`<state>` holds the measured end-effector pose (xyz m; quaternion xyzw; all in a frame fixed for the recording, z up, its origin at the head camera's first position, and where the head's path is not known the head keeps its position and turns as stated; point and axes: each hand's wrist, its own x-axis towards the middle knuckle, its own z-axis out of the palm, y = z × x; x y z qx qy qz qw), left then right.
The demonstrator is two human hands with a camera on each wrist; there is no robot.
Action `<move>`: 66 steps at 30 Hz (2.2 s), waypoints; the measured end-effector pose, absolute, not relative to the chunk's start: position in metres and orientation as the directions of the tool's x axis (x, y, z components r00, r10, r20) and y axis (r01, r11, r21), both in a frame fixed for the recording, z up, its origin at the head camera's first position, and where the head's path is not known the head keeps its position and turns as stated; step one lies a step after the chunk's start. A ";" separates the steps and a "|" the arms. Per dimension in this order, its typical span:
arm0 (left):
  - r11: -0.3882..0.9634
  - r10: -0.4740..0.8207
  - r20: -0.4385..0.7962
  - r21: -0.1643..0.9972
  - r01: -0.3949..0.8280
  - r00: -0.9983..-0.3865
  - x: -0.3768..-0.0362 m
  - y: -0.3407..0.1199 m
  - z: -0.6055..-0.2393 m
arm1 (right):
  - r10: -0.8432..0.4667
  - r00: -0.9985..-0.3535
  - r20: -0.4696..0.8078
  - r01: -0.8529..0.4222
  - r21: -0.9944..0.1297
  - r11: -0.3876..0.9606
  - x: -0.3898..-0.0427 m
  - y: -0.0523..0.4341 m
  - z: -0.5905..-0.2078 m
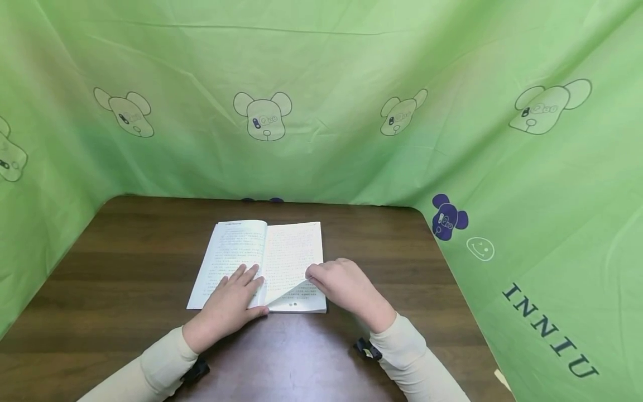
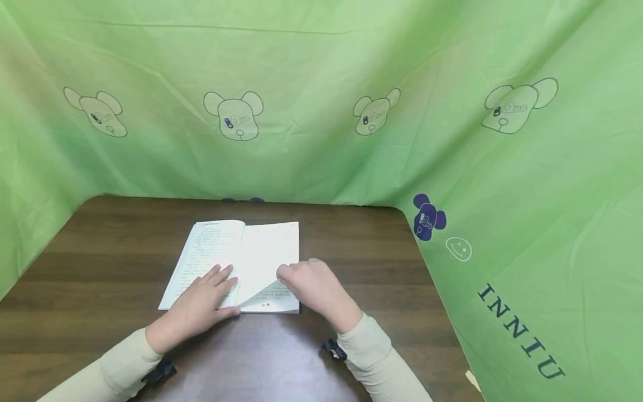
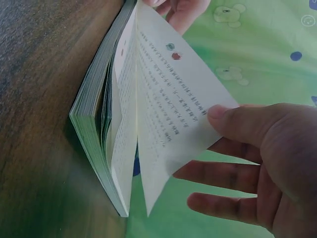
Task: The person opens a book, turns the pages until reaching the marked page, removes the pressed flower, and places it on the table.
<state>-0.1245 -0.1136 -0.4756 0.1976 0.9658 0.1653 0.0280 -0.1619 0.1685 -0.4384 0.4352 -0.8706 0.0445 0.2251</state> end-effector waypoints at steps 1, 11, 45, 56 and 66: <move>0.867 0.391 0.015 0.331 0.374 -0.920 -0.124 -0.114 -0.476 | -0.737 -0.512 0.440 -0.780 0.122 0.614 -0.162 0.168 -0.438; 0.864 0.389 0.039 0.332 0.379 -0.921 -0.125 -0.115 -0.478 | -0.732 -0.492 0.472 -0.786 0.120 0.606 -0.161 0.165 -0.436; 0.848 0.327 0.354 0.301 0.437 -0.877 -0.128 -0.114 -0.478 | -0.695 -0.693 0.191 -0.704 0.031 0.710 -0.156 0.163 -0.440; 0.864 0.312 0.304 0.304 0.402 -0.900 -0.126 -0.112 -0.476 | -0.709 -0.695 -0.123 -0.702 -0.100 0.705 -0.153 0.165 -0.448; 0.850 0.383 0.250 0.282 0.445 -0.889 -0.124 -0.112 -0.475 | -0.697 -0.700 -0.158 -0.685 -0.129 0.717 -0.151 0.165 -0.446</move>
